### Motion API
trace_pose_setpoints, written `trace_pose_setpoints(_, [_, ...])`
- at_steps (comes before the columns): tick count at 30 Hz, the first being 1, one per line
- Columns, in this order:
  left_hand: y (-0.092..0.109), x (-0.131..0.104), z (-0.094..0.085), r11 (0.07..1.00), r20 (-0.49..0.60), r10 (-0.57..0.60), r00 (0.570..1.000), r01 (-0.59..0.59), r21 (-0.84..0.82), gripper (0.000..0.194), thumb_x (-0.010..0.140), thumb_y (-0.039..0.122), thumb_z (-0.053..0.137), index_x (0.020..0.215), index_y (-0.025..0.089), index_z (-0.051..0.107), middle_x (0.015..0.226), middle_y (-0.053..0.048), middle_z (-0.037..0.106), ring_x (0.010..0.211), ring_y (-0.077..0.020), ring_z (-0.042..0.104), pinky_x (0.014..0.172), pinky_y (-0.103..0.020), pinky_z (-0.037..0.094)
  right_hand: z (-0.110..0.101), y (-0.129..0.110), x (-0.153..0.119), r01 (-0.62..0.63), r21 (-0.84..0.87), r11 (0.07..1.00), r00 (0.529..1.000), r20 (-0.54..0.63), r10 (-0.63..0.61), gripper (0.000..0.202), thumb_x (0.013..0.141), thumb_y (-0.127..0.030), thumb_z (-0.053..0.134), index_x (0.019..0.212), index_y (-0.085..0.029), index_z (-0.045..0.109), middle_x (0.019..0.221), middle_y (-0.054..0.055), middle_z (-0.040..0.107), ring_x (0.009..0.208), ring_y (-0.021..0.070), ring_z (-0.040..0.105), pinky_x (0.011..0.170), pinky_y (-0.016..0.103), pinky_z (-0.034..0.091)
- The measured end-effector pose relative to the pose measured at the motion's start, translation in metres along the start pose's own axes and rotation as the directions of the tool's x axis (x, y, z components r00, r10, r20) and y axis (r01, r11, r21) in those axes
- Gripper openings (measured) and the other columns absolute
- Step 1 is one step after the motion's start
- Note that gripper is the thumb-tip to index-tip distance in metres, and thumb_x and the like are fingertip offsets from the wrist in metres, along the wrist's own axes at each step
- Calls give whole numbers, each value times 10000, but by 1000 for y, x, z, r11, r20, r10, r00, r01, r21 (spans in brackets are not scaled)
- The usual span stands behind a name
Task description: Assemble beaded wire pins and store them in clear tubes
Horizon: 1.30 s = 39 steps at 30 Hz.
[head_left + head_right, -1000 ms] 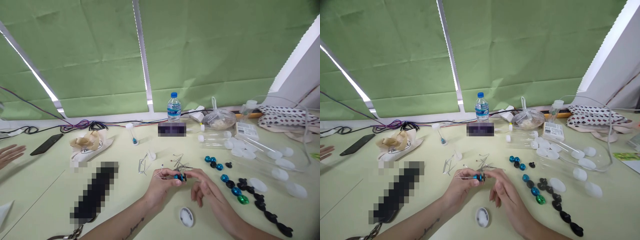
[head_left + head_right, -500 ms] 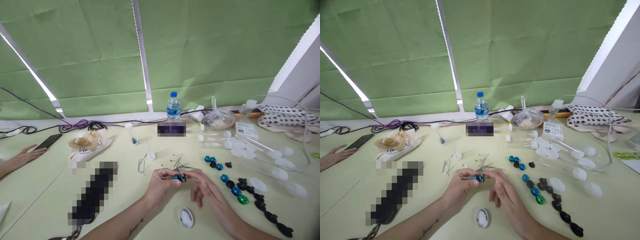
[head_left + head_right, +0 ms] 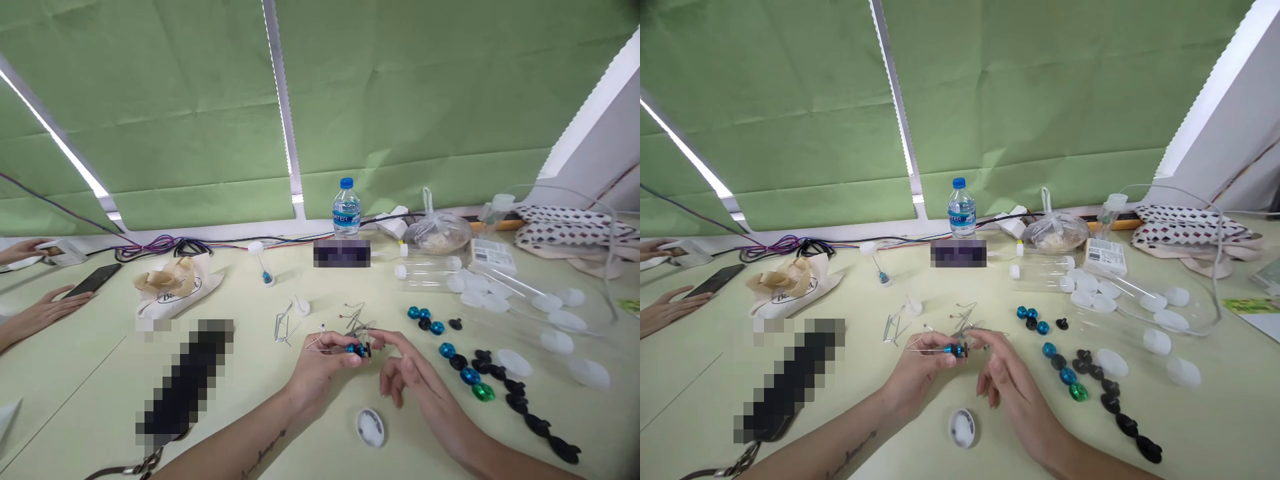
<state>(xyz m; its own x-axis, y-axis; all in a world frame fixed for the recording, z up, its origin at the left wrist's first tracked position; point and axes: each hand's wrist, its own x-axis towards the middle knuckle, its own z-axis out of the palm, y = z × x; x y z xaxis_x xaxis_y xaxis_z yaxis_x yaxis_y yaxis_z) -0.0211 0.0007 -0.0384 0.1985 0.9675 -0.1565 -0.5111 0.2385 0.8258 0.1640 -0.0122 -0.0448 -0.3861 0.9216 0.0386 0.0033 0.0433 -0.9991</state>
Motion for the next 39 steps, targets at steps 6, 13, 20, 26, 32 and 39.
trace_pose_setpoints(6, [0,0,-1,1000,25,15,1000,-15,7,214,565,117,821,753,112,719,808,-107,746,758,-217,687,823,-374,491,0,-1,-1,24,7,1000,1000,5,-24,433,958,-492,285,1198,-215,516,987,81,528,670,145,549,540,280,436])
trace_pose_setpoints(13, [0,0,2,1000,17,18,1000,-18,-12,200,574,81,811,747,112,717,794,-101,749,767,-211,689,816,-356,492,1,-4,0,9,6,1000,1000,-4,-9,449,955,-490,292,1253,-215,486,1016,94,529,681,154,558,535,284,441])
trace_pose_setpoints(20, [-1,0,2,1000,-15,6,1000,-6,-18,224,543,84,828,733,116,716,751,-78,744,705,-197,685,809,-367,499,2,-5,0,19,14,1000,1000,-13,-19,434,962,-471,287,1307,-253,432,1111,94,494,668,136,548,539,281,457])
trace_pose_setpoints(26, [-1,0,2,1000,5,19,1000,-19,-15,204,558,82,819,732,105,715,795,-106,747,743,-195,680,819,-356,495,2,-2,1,60,10,998,998,11,-60,390,971,-429,292,1214,-245,535,1109,83,455,685,129,557,509,260,437])
trace_pose_setpoints(32, [-2,0,1,1000,12,22,1000,-22,-15,200,579,65,804,750,115,715,765,-81,747,714,-182,681,801,-341,499,1,-3,2,39,15,999,999,-1,-39,404,971,-434,283,1283,-253,466,1151,93,454,696,133,553,533,269,448])
trace_pose_setpoints(39, [-2,1,-1,1000,20,14,1000,-13,-14,204,569,73,812,745,118,719,768,-72,747,705,-182,683,785,-333,500,1,-4,-2,30,15,999,1000,3,-30,407,972,-446,276,1263,-254,484,1158,93,455,684,122,547,539,265,437])
